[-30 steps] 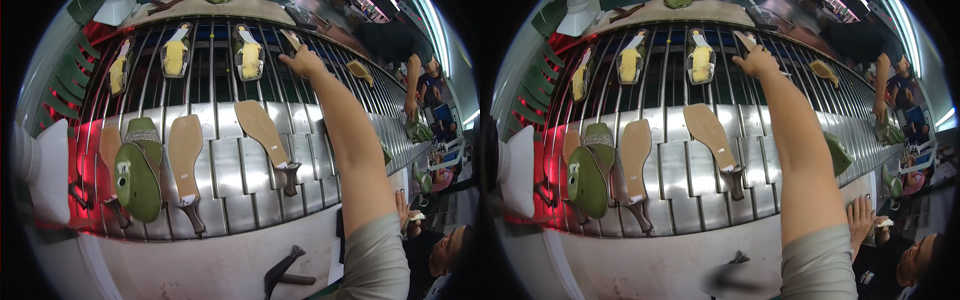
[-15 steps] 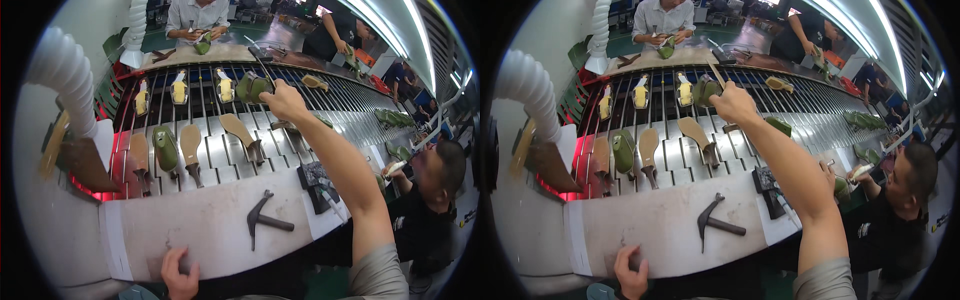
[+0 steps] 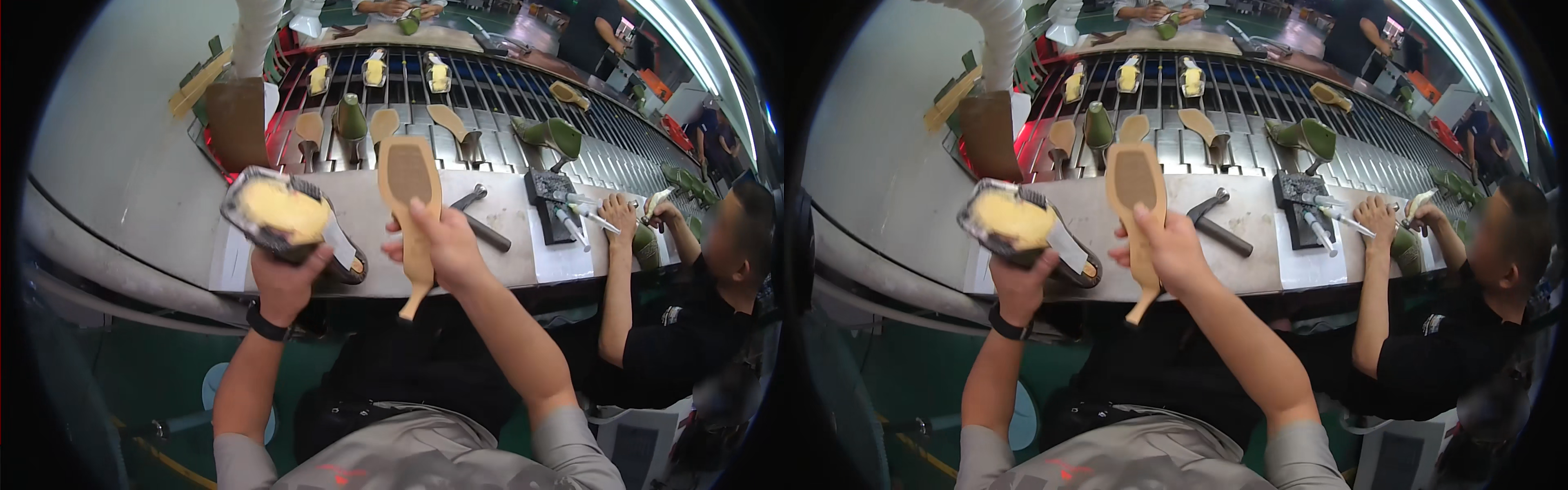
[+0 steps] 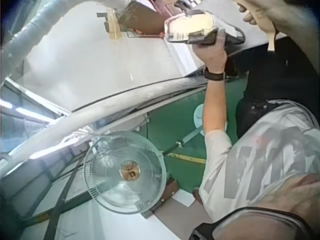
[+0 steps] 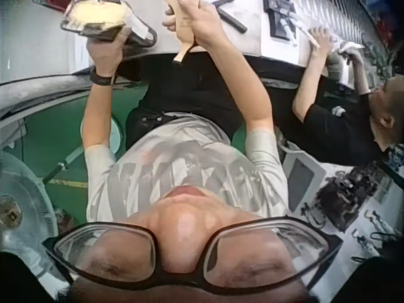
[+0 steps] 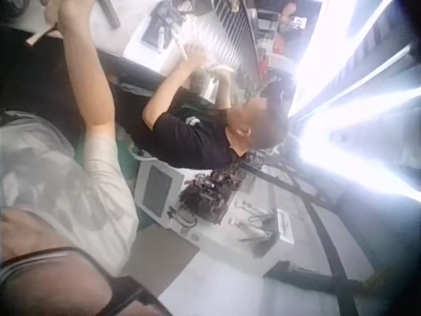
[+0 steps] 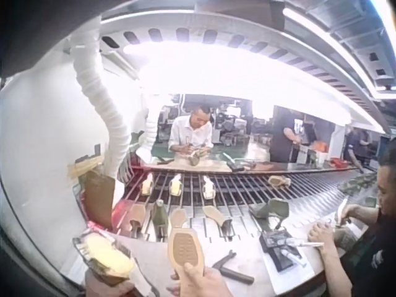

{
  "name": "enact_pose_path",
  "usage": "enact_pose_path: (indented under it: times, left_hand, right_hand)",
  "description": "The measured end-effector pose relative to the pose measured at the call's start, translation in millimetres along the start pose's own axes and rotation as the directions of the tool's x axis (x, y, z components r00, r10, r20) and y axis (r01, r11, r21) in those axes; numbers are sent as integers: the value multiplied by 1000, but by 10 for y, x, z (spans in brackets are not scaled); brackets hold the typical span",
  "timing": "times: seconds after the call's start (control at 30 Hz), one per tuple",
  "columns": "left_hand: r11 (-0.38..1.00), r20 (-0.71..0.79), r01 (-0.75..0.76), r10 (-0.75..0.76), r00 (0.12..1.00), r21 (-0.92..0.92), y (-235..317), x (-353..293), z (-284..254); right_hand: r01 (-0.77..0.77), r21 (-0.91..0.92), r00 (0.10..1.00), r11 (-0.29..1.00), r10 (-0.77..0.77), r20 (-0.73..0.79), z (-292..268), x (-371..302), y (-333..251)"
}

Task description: The person assembles high-heeled shoes by attaching soles and heels onto shoe lasts, applying adhesive using a syringe, and pressing and hammering the edges with a hammer before placing them onto a conveyor belt.

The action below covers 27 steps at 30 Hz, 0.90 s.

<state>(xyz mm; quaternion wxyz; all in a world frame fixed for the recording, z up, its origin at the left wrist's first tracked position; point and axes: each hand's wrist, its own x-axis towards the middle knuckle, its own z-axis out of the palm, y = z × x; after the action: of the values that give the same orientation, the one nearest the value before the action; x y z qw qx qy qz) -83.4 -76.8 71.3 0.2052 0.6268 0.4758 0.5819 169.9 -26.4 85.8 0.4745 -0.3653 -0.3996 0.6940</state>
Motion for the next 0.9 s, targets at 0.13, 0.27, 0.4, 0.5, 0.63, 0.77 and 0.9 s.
enact_pose_path:
  times: [0.13,0.27,0.4,0.5,0.63,0.77,0.9]
  left_hand:
    - [909,-73,173,-216,974,-380,-436,51,38]
    - [721,7,347,-429,903,-600,-573,15,117]
    - [642,26,393,-502,865,-659,-623,1,153]
    - [664,16,354,-458,889,-659,-604,-20,129]
    - [620,32,339,-451,892,-707,-577,-27,159]
    - [650,8,326,-442,897,-687,-648,-88,160]
    - [659,-6,294,-413,911,-692,-544,-65,140]
  right_hand:
    - [63,-442,997,895,-74,-7,-198,824,59]
    - [55,-998,741,-25,-669,58,-439,913,247]
    - [271,-348,909,898,-357,-216,-370,714,53]
    - [219,-191,973,957,-228,-27,-43,581,236]
    - [248,-369,899,896,-355,-256,162,578,590]
    - [122,-223,969,967,-164,-182,78,527,465]
    - [78,-282,967,956,-142,-213,137,648,455]
